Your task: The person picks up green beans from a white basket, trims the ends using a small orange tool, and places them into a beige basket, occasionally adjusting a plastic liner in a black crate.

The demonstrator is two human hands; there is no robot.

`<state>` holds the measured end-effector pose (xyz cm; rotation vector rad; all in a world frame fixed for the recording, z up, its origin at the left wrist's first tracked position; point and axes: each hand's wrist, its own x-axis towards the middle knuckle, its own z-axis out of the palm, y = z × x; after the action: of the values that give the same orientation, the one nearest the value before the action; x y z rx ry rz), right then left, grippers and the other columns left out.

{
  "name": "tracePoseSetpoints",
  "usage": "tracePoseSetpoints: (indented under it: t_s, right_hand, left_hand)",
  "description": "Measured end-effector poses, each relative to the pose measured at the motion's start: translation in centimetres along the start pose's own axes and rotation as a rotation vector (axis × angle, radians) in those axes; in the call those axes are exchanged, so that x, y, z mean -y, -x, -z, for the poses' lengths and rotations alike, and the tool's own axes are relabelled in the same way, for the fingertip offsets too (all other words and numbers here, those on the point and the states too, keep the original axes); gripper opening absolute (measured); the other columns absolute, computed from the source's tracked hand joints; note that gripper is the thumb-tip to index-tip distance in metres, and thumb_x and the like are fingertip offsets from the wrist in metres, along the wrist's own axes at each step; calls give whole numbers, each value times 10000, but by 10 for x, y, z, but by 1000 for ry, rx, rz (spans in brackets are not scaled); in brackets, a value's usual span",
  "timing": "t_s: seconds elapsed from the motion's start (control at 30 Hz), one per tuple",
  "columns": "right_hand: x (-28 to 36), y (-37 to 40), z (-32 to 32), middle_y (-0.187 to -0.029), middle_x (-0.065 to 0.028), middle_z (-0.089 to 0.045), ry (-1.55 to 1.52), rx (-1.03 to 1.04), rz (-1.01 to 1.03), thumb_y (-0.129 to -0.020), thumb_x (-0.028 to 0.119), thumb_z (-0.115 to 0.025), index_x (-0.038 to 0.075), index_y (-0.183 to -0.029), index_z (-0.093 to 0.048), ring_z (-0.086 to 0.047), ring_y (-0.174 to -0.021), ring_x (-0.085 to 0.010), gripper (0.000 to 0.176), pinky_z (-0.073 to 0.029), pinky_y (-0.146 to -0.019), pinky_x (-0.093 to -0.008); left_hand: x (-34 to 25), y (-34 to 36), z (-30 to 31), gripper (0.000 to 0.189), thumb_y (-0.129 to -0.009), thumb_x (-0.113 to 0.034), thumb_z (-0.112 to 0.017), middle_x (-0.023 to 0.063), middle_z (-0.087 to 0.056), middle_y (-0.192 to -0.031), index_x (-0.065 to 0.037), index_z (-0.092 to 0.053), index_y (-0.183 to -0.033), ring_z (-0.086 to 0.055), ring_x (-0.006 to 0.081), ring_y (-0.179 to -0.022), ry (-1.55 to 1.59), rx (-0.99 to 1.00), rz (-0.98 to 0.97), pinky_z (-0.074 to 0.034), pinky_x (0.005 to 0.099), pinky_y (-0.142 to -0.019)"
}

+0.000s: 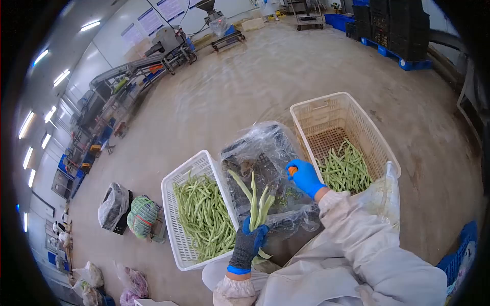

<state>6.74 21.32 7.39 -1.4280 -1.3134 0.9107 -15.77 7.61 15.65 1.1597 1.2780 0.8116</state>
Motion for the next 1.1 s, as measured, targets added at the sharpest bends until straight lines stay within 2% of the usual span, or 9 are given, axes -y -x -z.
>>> tracePoseSetpoints:
  t_s: [0.07, 0.27, 0.57, 0.7, 0.77, 0.87, 0.9, 0.97, 1.1]
  right_hand:
    - [25, 9, 15, -1001, -146, -597, 259, -31, 729, -816, 65, -541, 74, -1122, -571, -583, -862, -364, 307, -493, -748, -395]
    - [101, 52, 26, -947, -141, -580, 474, 514, 722, -812, 70, -549, 73, -1137, -554, -589, -852, -341, 325, -494, -706, -402]
    - [78, 61, 14, -740, -122, -582, 815, 435, 923, -740, 92, -583, 70, -798, -584, -621, -701, -274, 62, -505, -576, -381]
    - [55, 62, 3, -770, -134, -600, 783, 409, 844, -752, 68, -572, 51, -801, -587, -612, -691, -309, 54, -509, -594, -382]
    - [33, 53, -4, -810, -146, -614, 265, 168, 414, -774, 44, -547, 38, -867, -599, -599, -691, -339, 107, -502, -622, -401]
    - [5, 17, 14, -900, -149, -618, 20, 156, 42, -793, 21, -513, 38, -977, -591, -584, -751, -349, 200, -484, -676, -408]
    - [20, 21, 14, -900, -149, -618, 16, 153, 39, -793, 21, -513, 38, -977, -591, -584, -751, -349, 200, -484, -676, -408]
    - [50, 31, 12, -969, -167, -598, 194, 35, 815, -865, 61, -502, 83, -1120, -572, -574, -861, -367, 265, -481, -757, -396]
    - [65, 29, 17, -999, -146, -583, 364, 519, 605, -842, 43, -512, 83, -1137, -563, -566, -900, -350, 302, -474, -773, -403]
  left_hand:
    - [10, 1, 3, 334, -807, -93, -594, 16, -536, -658, -20, -523, -1126, -482, 86, -500, -19, 2, -22, -405, 238, -450]
    - [11, -1, 6, 342, -799, -92, -586, 20, -531, -647, -17, -528, -1128, -480, 93, -492, 13, 9, 19, -402, 240, -449]
    - [15, 2, 9, 259, -795, -93, -604, 24, -535, -652, -20, -540, -1035, -478, 95, -488, -25, 1, 59, -393, 242, -442]
    - [26, 2, 8, 274, -812, -89, -601, 23, -545, -670, -23, -532, -1069, -482, 93, -501, -12, 37, 42, -396, 236, -447]
    - [19, 6, 6, 298, -817, -86, -597, 26, -551, -684, -24, -523, -1099, -485, 93, -506, 5, 59, 68, -399, 234, -449]
    - [23, 8, 11, 352, -824, -80, -594, 32, -565, -714, -24, -501, -1158, -491, 93, -515, 5, 90, 85, -406, 232, -454]
    - [25, 8, 14, 382, -825, -79, -595, 36, -571, -730, -23, -488, -1188, -494, 93, -520, -13, 106, 80, -409, 231, -456]
    - [24, 9, 16, 393, -824, -78, -599, 40, -573, -734, -18, -483, -1195, -497, 95, -524, 11, 135, 96, -412, 234, -457]
    - [21, 10, 17, 322, -829, -93, -608, 44, -593, -796, -4, -522, -1126, -528, 113, -562, -25, 164, 91, -436, 243, -490]
